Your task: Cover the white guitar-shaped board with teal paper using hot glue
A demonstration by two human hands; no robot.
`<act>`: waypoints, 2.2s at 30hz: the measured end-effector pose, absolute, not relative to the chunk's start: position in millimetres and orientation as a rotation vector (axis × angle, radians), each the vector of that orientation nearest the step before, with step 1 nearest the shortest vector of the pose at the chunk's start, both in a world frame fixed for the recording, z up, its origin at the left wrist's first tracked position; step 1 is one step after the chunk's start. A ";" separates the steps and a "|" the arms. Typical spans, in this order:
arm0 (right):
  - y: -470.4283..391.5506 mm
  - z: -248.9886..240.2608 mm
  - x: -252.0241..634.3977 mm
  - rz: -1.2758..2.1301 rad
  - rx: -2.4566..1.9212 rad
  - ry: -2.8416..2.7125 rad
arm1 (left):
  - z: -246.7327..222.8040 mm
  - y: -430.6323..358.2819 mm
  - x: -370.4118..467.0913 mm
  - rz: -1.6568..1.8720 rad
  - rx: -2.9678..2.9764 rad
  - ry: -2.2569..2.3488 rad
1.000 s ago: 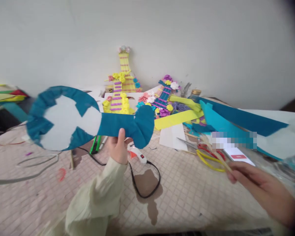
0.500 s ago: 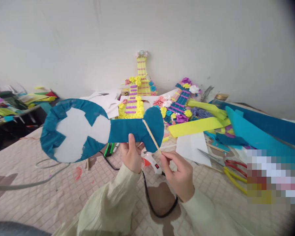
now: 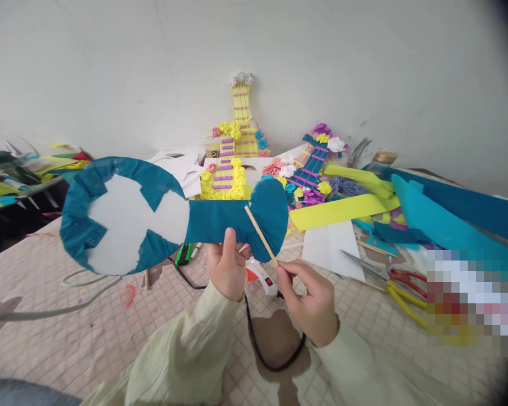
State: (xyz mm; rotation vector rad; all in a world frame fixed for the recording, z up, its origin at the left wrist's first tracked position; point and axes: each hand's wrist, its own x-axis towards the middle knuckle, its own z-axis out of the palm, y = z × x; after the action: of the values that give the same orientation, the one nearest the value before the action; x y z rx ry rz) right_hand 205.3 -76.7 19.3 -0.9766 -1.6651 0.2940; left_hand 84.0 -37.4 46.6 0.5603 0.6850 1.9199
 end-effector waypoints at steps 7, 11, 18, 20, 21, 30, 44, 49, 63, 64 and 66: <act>-79.2 17.3 204.6 0.563 -1.123 -1.567 | 42.2 -35.5 84.6 1.897 0.838 0.677; -78.8 14.6 203.1 0.639 -1.169 -1.575 | 37.7 -32.5 84.8 1.903 0.901 0.698; -77.0 12.9 204.1 0.699 -1.188 -1.596 | 36.0 -31.6 85.3 1.878 0.875 0.773; -76.2 12.6 204.4 0.724 -1.179 -1.602 | 35.0 -31.3 84.9 1.879 0.885 0.770; -75.9 12.5 204.5 0.736 -1.173 -1.605 | 34.4 -31.2 84.7 1.880 0.892 0.766; -74.6 10.1 201.1 1.015 -1.149 -1.423 | 33.3 -35.4 87.0 1.868 0.957 0.793; -76.7 17.6 202.1 1.302 -1.050 -1.240 | 35.0 -38.5 88.1 1.699 0.908 0.766; -77.5 17.5 202.3 1.322 -1.036 -1.231 | 34.5 -38.2 88.1 1.703 0.897 0.752; -72.4 16.5 205.0 1.321 -1.078 -1.190 | 41.4 -37.1 92.6 1.705 0.643 0.687; -72.1 16.0 205.2 1.330 -1.078 -1.188 | 40.4 -36.5 92.6 1.708 0.644 0.685; -71.5 15.3 205.4 1.340 -1.085 -1.187 | 38.3 -35.5 92.4 1.713 0.662 0.682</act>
State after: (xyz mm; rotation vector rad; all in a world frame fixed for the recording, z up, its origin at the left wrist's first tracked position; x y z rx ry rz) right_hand 205.4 -71.5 15.3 -1.0849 -1.1869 1.3403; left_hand 92.4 -35.5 38.3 0.6623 0.6821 1.7129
